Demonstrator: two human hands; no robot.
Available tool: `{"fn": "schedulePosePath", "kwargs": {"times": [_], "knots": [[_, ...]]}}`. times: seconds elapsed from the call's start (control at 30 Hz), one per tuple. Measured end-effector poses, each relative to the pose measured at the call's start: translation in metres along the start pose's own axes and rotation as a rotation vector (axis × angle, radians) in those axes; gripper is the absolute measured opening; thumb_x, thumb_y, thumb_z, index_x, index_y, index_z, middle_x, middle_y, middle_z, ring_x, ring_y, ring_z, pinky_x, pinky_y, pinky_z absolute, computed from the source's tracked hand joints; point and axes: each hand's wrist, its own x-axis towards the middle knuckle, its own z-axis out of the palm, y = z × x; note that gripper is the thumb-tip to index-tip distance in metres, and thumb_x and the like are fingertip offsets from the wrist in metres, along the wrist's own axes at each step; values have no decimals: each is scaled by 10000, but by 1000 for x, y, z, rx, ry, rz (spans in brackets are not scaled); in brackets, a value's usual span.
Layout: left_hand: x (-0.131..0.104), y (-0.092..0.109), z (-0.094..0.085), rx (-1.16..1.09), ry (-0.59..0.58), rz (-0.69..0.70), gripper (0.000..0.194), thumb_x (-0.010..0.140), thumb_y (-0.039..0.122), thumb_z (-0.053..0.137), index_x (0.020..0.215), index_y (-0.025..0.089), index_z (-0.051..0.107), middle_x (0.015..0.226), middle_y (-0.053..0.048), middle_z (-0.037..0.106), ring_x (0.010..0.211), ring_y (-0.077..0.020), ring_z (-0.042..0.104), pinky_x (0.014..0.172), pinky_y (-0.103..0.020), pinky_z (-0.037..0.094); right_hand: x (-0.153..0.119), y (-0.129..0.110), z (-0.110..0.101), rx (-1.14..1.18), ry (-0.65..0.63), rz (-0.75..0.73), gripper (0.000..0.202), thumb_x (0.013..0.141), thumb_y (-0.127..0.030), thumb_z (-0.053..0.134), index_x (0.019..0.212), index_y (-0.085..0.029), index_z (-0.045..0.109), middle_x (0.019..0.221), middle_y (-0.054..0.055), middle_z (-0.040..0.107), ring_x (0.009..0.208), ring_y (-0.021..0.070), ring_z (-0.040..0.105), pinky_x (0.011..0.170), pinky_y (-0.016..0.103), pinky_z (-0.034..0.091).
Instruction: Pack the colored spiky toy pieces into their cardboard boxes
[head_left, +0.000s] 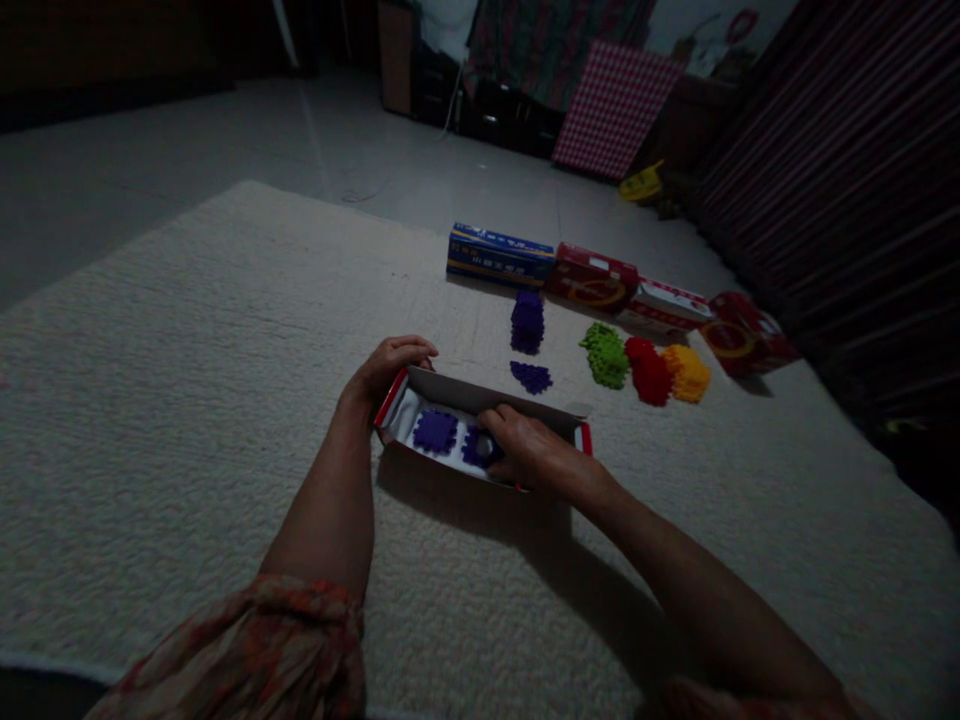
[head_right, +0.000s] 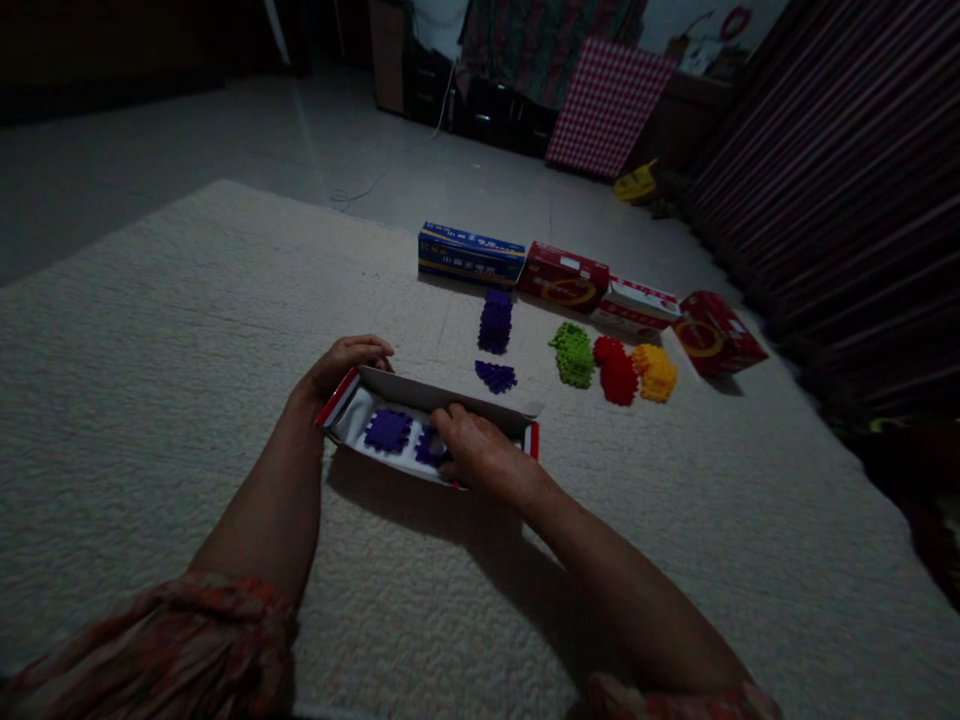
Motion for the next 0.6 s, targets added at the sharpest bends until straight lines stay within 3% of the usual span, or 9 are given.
{"fn": "schedulePosePath", "kwargs": {"times": [0.23,0.43,0.6], "knots": [[-1,1,1,-10,1,-9,203,650,306,743,778,151,717,612,-27,673,548,-154,614,557,-273,453,-5,2,-9,16,9,-37,441,834,-189,740,1237,-163,563,1210,113,590,1040,235,621,871,343,491],[1,-1,-1,-17,-7,-2,225,645,325,769,780,154,715,610,-12,662,569,-156,624,582,-276,470,-19,6,-23,54,32,-55,334,829,-188,725,1143,-160,615,1178,115,620,997,222,625,856,336,496],[0,-1,-1,-24,-27,2,221,656,326,768,796,161,721,618,-6,659,576,-163,628,582,-279,475,-60,24,-57,160,306,-55,136,929,-232,566,1026,-191,652,1018,80,682,886,192,636,798,317,500]]}}
